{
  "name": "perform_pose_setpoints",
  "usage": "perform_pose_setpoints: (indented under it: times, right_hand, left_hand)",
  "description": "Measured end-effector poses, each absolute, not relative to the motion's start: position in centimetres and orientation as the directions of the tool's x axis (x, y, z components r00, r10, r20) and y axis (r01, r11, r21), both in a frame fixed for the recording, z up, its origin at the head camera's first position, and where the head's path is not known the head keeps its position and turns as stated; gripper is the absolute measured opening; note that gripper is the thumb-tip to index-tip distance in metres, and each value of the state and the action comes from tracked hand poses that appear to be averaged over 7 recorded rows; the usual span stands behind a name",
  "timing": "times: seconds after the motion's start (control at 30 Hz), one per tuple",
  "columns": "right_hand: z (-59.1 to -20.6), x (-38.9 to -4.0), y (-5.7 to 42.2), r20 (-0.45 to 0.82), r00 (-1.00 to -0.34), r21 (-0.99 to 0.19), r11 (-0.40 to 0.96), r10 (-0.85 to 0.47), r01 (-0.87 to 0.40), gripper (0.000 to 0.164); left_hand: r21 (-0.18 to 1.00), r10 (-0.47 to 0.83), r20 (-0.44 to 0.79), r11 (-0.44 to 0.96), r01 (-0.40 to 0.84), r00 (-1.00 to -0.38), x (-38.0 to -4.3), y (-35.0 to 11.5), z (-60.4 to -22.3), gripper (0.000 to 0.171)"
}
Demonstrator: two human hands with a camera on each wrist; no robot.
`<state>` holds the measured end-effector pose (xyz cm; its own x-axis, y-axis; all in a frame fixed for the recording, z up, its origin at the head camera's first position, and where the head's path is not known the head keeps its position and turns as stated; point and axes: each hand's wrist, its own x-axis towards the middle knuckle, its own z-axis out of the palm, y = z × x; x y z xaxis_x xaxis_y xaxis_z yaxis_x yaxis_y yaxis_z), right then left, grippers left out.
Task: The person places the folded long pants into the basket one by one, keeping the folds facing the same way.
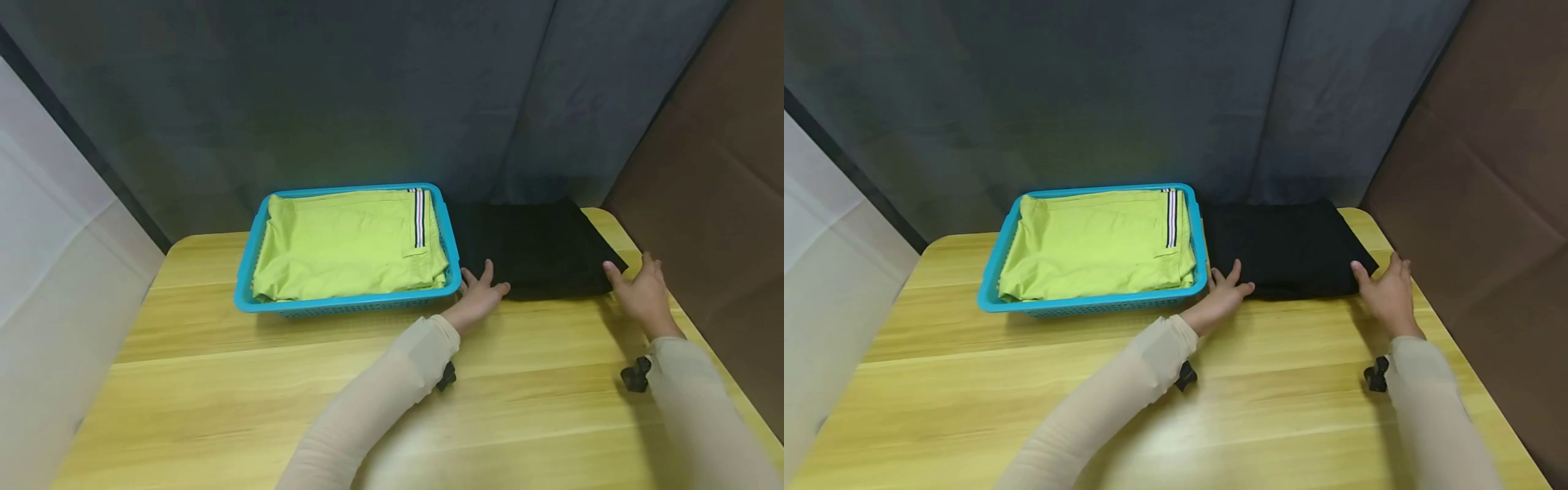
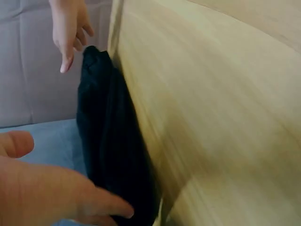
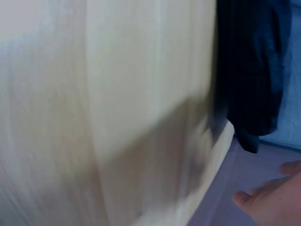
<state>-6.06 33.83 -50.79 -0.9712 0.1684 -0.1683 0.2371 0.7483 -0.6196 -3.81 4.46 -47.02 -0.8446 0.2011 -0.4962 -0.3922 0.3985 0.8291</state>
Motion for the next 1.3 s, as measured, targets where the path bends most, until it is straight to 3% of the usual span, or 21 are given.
perform_pose_setpoints:
  times: [0.2,0.43,0.7,1.0,1.17,1.3]
  right_hand:
    - [-51.8,-6.2,33.3,-0.146,-0.976,-0.652,0.725,0.163,0.219,0.093]
    - [-52.9,-6.4,32.8,-0.226,-0.959,-0.701,0.655,0.173,0.283,0.094]
    - [-53.2,-6.9,32.0,-0.322,-0.918,-0.790,0.469,0.229,0.394,0.101]
    - [-53.3,-7.3,31.6,-0.415,-0.885,-0.854,0.246,0.209,0.459,0.104]
    - [-53.4,-7.4,31.5,-0.448,-0.873,-0.884,0.049,0.194,0.465,0.108]
    - [-53.1,-7.3,31.7,-0.461,-0.873,-0.884,-0.003,0.158,0.467,0.111]
  left_hand:
    - [0.857,0.197,-0.463,0.350,-0.379,-0.864,-3.7,4.0,-48.2,0.066]
    - [0.882,0.235,-0.459,0.242,-0.405,-0.857,-3.9,3.7,-49.3,0.067]
    - [0.879,0.248,-0.471,0.052,-0.474,-0.847,-4.6,3.7,-49.6,0.059]
    - [0.889,0.221,-0.452,0.040,-0.455,-0.864,-5.2,3.6,-50.6,0.052]
    - [0.897,0.168,-0.440,0.046,-0.439,-0.882,-5.5,3.8,-50.8,0.047]
    - [0.900,0.123,-0.435,0.031,-0.435,-0.892,-5.7,3.8,-50.7,0.045]
